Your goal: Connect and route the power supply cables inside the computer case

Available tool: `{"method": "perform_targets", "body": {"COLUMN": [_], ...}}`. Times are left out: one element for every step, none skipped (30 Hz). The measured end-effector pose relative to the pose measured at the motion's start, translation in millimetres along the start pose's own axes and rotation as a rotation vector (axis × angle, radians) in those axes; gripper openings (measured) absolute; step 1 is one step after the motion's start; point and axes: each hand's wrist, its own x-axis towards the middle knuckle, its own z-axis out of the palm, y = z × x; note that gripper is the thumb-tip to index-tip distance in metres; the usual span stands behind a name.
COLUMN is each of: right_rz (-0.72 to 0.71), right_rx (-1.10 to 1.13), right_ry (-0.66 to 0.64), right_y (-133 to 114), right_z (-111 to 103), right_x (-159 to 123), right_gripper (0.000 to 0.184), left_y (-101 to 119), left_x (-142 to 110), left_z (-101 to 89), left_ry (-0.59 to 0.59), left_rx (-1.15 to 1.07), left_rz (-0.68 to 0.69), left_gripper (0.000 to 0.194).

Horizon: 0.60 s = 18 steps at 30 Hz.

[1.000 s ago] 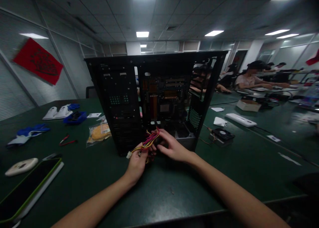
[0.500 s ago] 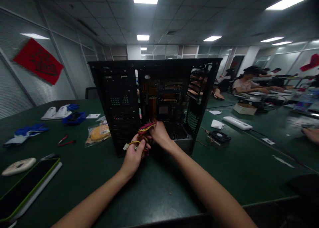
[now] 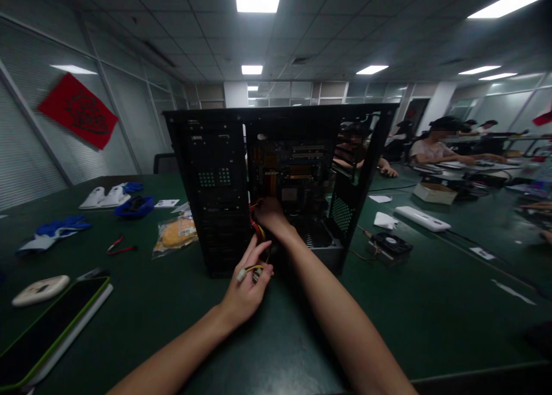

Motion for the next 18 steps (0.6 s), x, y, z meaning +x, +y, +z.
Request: {"method": "perform_targets", "body": {"right_rz": [-0.003, -0.005, -0.007, -0.005, 0.003, 0.015, 0.030, 0.047, 0.057, 0.057, 0.048, 0.034, 0.021, 0.012, 0.008, 0.009, 0.007, -0.001], "right_rx": [-0.002, -0.002, -0.003, 0.002, 0.013, 0.029, 0.045, 0.056, 0.061, 0.061, 0.055, 0.050, 0.047, 0.050, 0.057, 0.066, 0.070, 0.071], "right_ry": [-0.011, -0.022, -0.034, -0.047, -0.061, -0.075, -0.088, -0.095, -0.096, -0.091, -0.081, -0.068, -0.057, -0.045, -0.035, -0.023, -0.009, 0.003], "right_y": [-1, -1, -1, -1, 0, 0, 1, 2, 2, 2, 3, 4, 4, 4, 5, 4, 4, 3], "right_z": [-2, -5, -8, -10, -13, -16, -18, -19, -19, -19, -18, -17, -16, -15, -14, -15, -15, -16], "right_x": [2, 3, 4, 4, 5, 5, 5, 4, 4, 4, 4, 4, 4, 4, 4, 4, 4, 3], "right_gripper": [0.034, 0.034, 0.035, 0.035, 0.035, 0.035, 0.035, 0.035, 0.035, 0.034, 0.034, 0.034, 0.034, 0.034, 0.034, 0.034, 0.034, 0.034], "left_y": [0, 1, 1, 2, 3, 4, 4, 5, 6, 6, 7, 7, 8, 8, 9, 9, 9, 9], "left_x": [0, 0, 0, 0, 0, 0, 1, 2, 2, 3, 3, 3, 3, 2, 2, 2, 2, 2], "left_z": [0.4, 0.9, 1.4, 1.9, 2.4, 2.8, 3.3, 3.8, 4.3, 4.8, 5.4, 5.9, 6.5, 6.9, 7.2, 7.3, 7.4, 7.4], "left_ry": [0.002, 0.010, 0.020, 0.028, 0.031, 0.028, 0.024, 0.020, 0.018, 0.021, 0.025, 0.027, 0.026, 0.023, 0.017, 0.010, 0.005, -0.001], "left_rx": [0.001, 0.009, 0.023, 0.036, 0.043, 0.043, 0.036, 0.026, 0.015, 0.006, 0.000, -0.005, -0.008, -0.006, 0.000, 0.009, 0.019, 0.025], "left_rz": [-0.004, -0.004, -0.002, 0.000, 0.000, -0.002, -0.005, -0.005, -0.003, 0.000, 0.004, 0.006, 0.004, -0.002, -0.009, -0.015, -0.022, -0.027], "left_gripper": [0.047, 0.045, 0.044, 0.043, 0.043, 0.043, 0.043, 0.043, 0.043, 0.043, 0.043, 0.042, 0.042, 0.042, 0.041, 0.041, 0.042, 0.042]}}
